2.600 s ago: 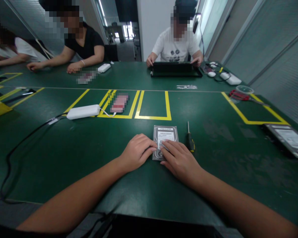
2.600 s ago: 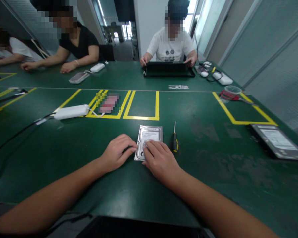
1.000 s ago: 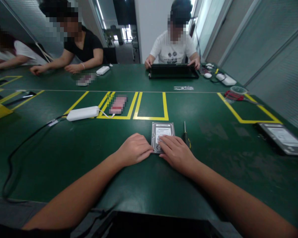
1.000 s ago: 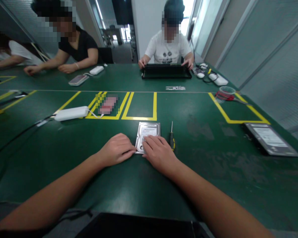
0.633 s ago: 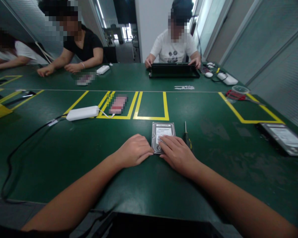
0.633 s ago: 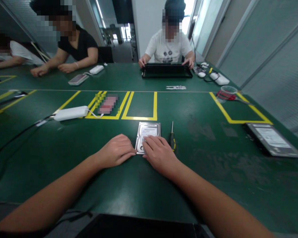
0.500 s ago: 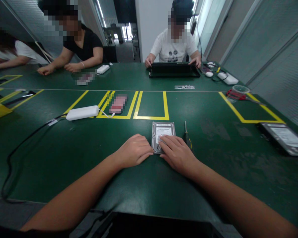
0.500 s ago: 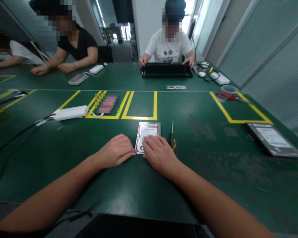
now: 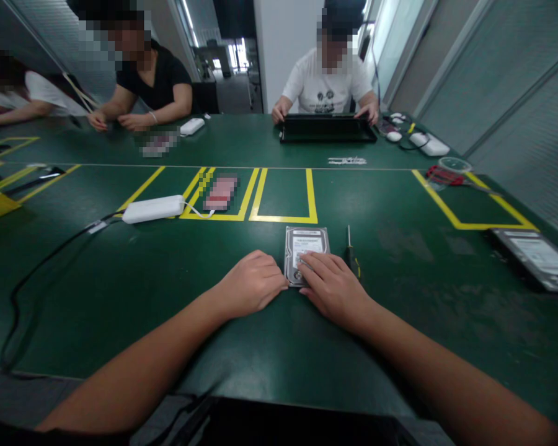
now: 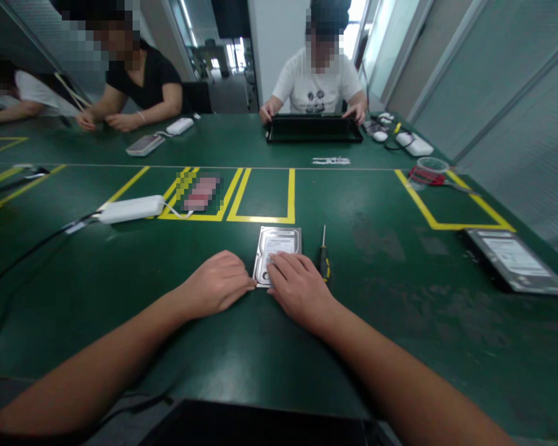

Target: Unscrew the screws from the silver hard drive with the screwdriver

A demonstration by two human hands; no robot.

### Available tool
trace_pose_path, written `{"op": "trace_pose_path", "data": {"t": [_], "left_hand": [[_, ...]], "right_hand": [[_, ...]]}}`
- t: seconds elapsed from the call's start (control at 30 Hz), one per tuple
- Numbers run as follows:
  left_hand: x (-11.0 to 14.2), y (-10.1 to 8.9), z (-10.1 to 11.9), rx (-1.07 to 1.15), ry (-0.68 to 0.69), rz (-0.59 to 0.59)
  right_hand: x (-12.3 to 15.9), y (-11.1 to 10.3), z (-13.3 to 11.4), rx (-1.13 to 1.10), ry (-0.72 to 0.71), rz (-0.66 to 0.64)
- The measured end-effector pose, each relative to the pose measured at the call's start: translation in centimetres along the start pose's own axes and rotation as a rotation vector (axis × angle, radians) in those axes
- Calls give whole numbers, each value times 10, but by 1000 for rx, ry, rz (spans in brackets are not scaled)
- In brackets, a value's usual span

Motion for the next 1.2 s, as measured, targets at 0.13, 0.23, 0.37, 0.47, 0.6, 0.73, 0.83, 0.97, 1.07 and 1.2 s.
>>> {"op": "trace_pose_path", "data": {"t": [0.13,0.23,0.37,0.47,0.6,0.73,0.83,0.97,1.07,1.2], "left_hand": [[0,0,1,-13,-8,8],[1,0,2,-11,-24,9],[1,1,1,9,-37,-2],[1,2,1,13,-46,1],[2,2,0,21,-51,7],[3,3,-2,53,-50,4],[3,5,-3,64,-56,1],[4,6,-4,81,-85,-1],[4,6,-6,122,-133,-8],[3,7,-7,163,-170,-18]], "right_hand": [[0,-1,0,-7,0,8],[0,-1,0,-6,6,7],[0,-1,1,-15,13,-1],[1,1,1,-31,18,-6],[1,1,1,-27,20,-13],[1,1,1,-19,17,-21],[1,-1,1,-22,17,-14],[0,-2,1,-44,24,-11],[1,-3,1,-54,23,-12],[1,-2,1,-46,19,-20]]}}
Point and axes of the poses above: each hand's wrist, its own x-axis away from the middle knuckle, its own y-axis out of the palm, z = x × y, the point moved 6 cm from there along -x, towards the middle knuckle, and after that the axes turned 6 degrees about -x, right-handed, at the moved point
